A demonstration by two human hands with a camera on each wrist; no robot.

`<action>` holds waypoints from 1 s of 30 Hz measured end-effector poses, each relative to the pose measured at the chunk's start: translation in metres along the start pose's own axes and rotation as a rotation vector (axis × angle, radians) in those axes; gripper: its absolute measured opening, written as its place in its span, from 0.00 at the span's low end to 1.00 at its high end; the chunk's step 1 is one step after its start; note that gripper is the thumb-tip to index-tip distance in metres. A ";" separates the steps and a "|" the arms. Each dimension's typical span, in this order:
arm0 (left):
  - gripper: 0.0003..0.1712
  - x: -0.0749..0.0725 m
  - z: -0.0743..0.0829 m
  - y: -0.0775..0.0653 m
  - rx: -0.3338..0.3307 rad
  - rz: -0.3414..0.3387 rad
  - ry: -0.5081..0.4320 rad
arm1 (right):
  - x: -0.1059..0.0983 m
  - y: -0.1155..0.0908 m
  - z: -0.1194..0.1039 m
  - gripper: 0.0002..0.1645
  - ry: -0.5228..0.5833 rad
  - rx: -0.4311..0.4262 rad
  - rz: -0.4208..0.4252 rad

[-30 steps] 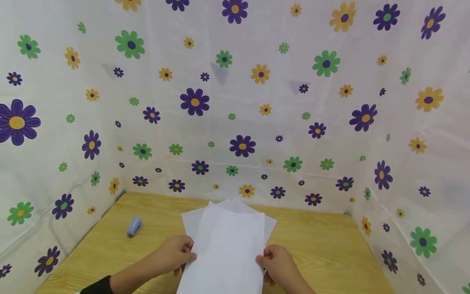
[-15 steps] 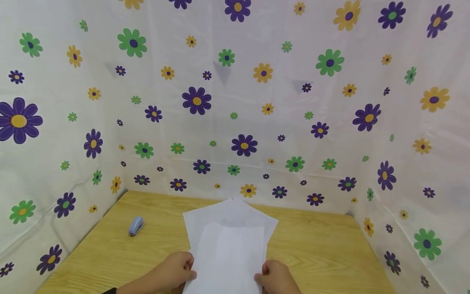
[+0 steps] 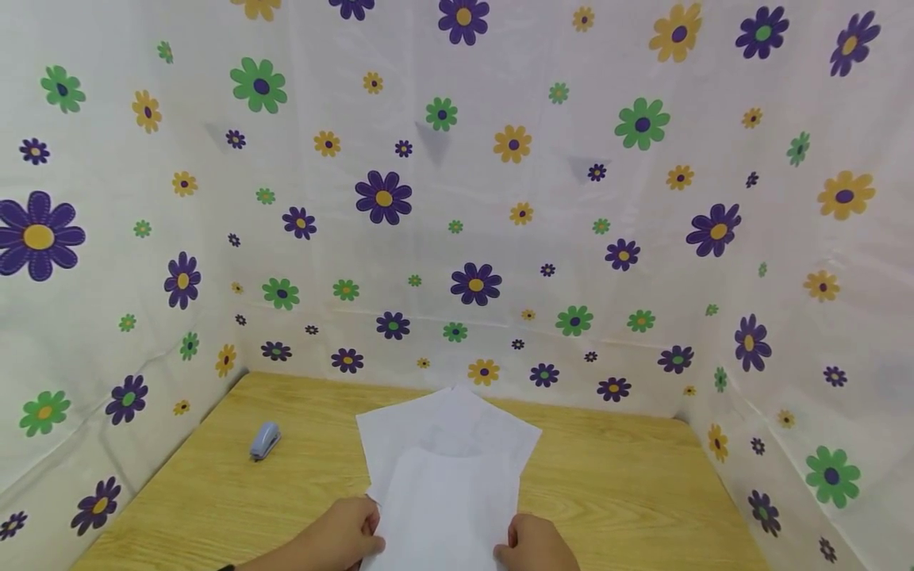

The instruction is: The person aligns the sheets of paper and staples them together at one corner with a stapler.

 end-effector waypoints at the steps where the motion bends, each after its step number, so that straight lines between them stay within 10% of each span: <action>1: 0.17 0.000 0.000 0.001 -0.008 -0.001 0.002 | -0.001 -0.001 0.000 0.18 -0.009 0.008 0.003; 30: 0.14 0.001 -0.001 0.004 -0.118 0.042 0.205 | 0.000 -0.006 0.005 0.18 -0.104 0.104 -0.037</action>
Point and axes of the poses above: each hand's wrist, its own y-axis towards the middle knuckle, its own x-axis out of the palm, z = x × y, the point moved 10 cm from there along y, towards the middle knuckle, and after that the axes turned 13 degrees about -y, right-handed, at the moved point
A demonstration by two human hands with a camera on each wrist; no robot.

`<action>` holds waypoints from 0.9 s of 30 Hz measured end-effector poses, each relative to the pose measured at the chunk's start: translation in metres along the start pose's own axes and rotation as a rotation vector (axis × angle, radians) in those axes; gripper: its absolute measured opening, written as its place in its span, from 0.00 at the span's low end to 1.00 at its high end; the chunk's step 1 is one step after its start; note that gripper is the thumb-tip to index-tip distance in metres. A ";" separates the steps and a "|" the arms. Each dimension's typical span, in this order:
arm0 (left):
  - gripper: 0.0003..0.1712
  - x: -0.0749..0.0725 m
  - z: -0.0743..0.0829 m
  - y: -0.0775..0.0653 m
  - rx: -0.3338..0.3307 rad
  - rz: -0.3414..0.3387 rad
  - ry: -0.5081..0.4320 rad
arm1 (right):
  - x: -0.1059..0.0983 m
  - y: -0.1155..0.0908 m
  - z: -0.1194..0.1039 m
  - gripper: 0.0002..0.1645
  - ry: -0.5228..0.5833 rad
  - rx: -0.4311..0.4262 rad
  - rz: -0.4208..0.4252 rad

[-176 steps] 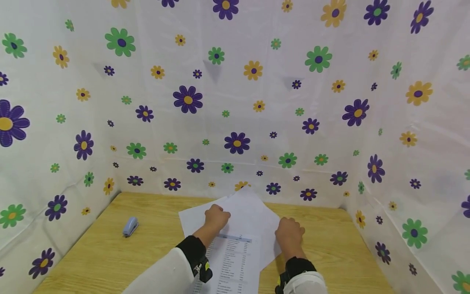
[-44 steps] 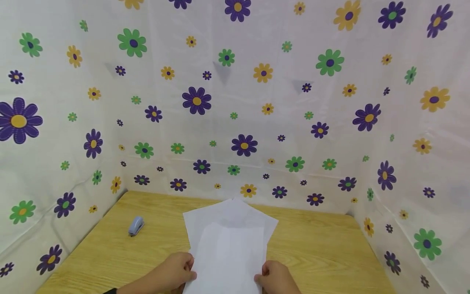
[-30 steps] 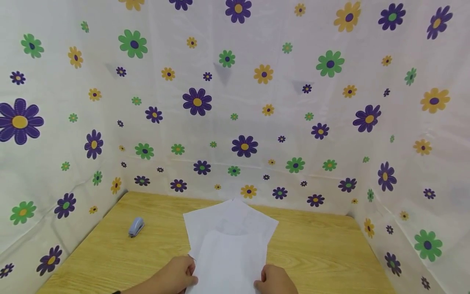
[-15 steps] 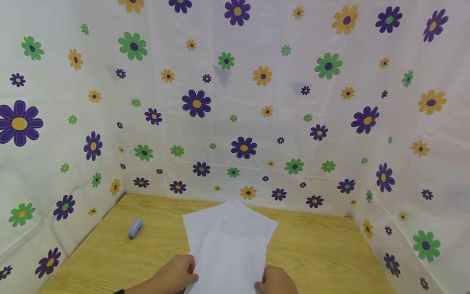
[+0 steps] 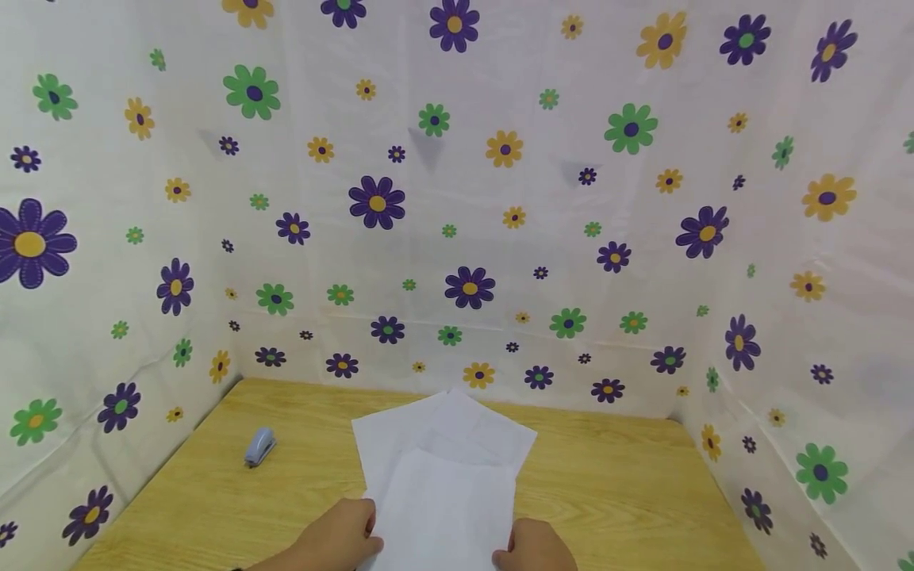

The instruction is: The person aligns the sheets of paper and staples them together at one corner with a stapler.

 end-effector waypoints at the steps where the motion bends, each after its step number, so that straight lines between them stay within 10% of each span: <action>1: 0.14 -0.001 0.000 -0.001 -0.002 0.001 -0.007 | -0.001 0.000 0.000 0.18 0.002 -0.001 0.003; 27: 0.12 -0.005 0.002 0.006 -0.034 -0.014 -0.117 | -0.008 0.006 0.010 0.14 0.196 0.045 0.000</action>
Point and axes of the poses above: each hand's wrist, its own y-axis towards the middle knuckle, its own x-axis out of the palm, z = x × y, the point moved 10 cm from there along y, towards the middle knuckle, and after that the axes turned 13 degrees about -y, right-handed, at the moved point
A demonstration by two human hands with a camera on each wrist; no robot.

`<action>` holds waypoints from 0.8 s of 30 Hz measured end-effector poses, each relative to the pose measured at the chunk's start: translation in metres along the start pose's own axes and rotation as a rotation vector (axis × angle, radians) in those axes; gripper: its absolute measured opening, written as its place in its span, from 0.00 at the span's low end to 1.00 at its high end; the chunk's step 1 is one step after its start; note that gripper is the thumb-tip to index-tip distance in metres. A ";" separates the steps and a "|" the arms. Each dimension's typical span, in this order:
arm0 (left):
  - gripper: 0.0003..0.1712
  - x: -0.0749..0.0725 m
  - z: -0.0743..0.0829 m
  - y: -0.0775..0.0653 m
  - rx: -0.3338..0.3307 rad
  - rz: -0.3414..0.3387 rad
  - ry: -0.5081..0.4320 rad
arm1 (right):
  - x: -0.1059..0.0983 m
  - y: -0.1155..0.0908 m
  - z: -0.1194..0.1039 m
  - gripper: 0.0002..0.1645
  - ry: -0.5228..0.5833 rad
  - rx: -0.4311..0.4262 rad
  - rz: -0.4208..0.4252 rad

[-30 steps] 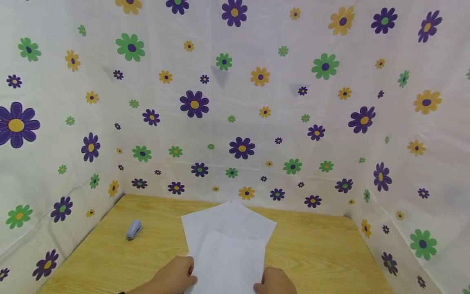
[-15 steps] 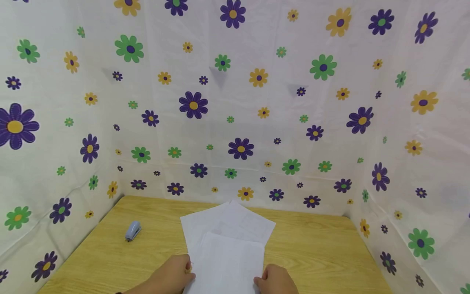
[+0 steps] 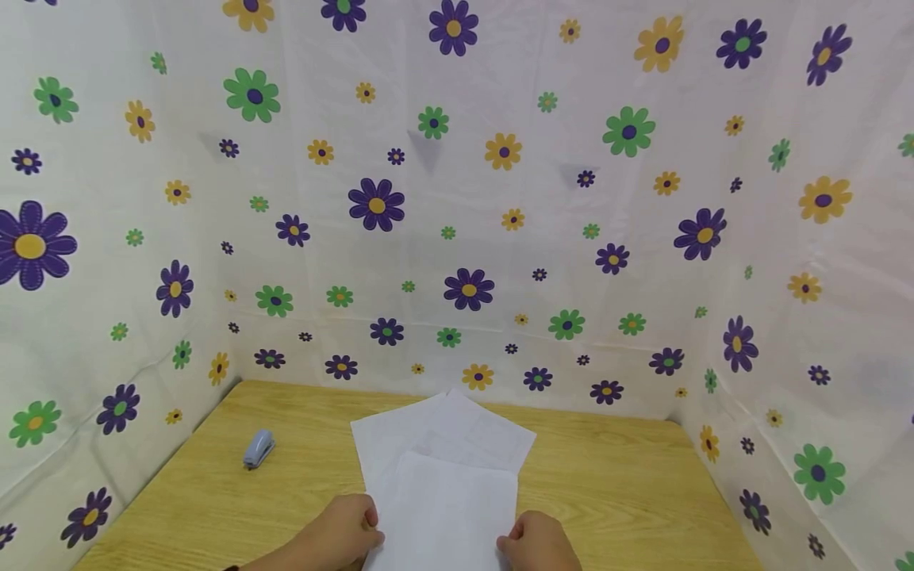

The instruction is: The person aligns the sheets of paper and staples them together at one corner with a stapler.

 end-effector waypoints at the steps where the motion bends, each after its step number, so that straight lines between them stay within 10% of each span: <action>1: 0.12 0.000 0.000 0.000 0.001 0.001 -0.003 | -0.001 0.000 0.000 0.14 0.006 -0.002 0.002; 24: 0.14 -0.002 -0.004 0.009 -0.040 -0.116 -0.132 | -0.001 0.006 0.010 0.16 0.059 0.052 -0.061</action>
Point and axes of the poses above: each hand's wrist, its own y-axis towards the middle knuckle, its own x-axis out of the palm, z = x × y, the point moved 10 cm from there along y, towards the middle knuckle, and after that the axes turned 13 degrees about -y, right-handed, at the moved point
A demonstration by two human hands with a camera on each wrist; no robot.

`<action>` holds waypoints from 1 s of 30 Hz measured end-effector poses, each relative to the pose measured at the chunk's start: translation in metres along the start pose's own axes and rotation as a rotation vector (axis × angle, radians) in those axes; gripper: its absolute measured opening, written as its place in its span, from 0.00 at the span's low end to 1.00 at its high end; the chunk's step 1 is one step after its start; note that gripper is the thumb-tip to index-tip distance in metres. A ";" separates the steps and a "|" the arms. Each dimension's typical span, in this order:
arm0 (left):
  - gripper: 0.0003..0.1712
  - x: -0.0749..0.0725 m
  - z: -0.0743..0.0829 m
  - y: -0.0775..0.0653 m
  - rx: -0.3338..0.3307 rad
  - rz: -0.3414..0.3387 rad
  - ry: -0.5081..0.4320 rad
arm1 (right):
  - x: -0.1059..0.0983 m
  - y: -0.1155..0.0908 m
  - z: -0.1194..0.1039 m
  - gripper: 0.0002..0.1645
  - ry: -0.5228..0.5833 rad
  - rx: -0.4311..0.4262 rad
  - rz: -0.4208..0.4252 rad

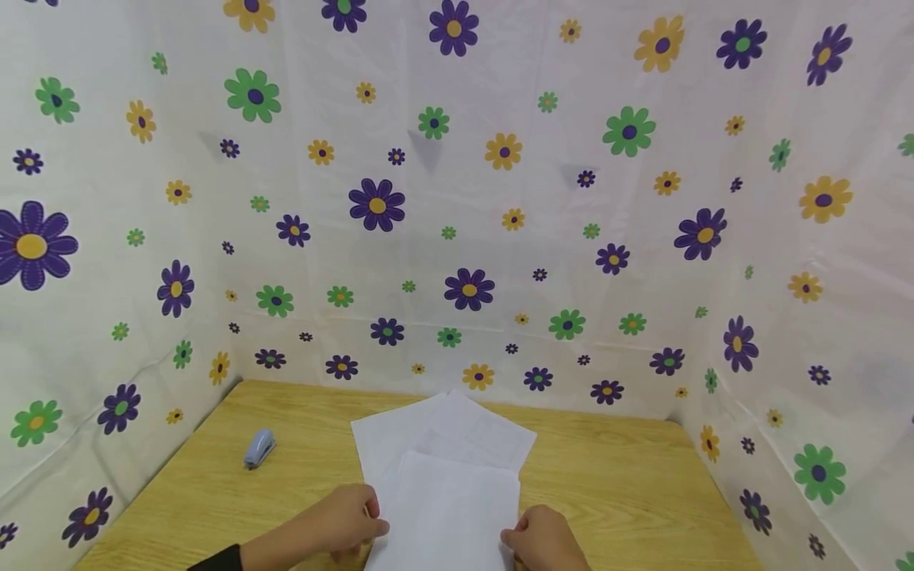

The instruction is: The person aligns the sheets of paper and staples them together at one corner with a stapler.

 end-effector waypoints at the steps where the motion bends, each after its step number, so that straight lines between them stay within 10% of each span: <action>1: 0.15 -0.001 0.003 0.002 0.017 0.002 0.021 | -0.001 0.000 0.001 0.16 -0.004 0.002 -0.002; 10: 0.18 -0.022 0.029 0.029 0.119 0.088 0.156 | -0.030 0.004 -0.007 0.14 0.076 -0.055 0.048; 30: 0.26 -0.047 0.039 0.094 0.013 0.181 0.100 | -0.062 0.049 -0.027 0.27 0.304 -0.010 0.093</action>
Point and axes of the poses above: each hand's wrist, its own y-axis towards the middle knuckle, its own x-axis out of the palm, z = x × y, the point moved 10 cm from there along y, towards the middle knuckle, and after that the axes turned 13 degrees about -y, right-handed, at the moved point
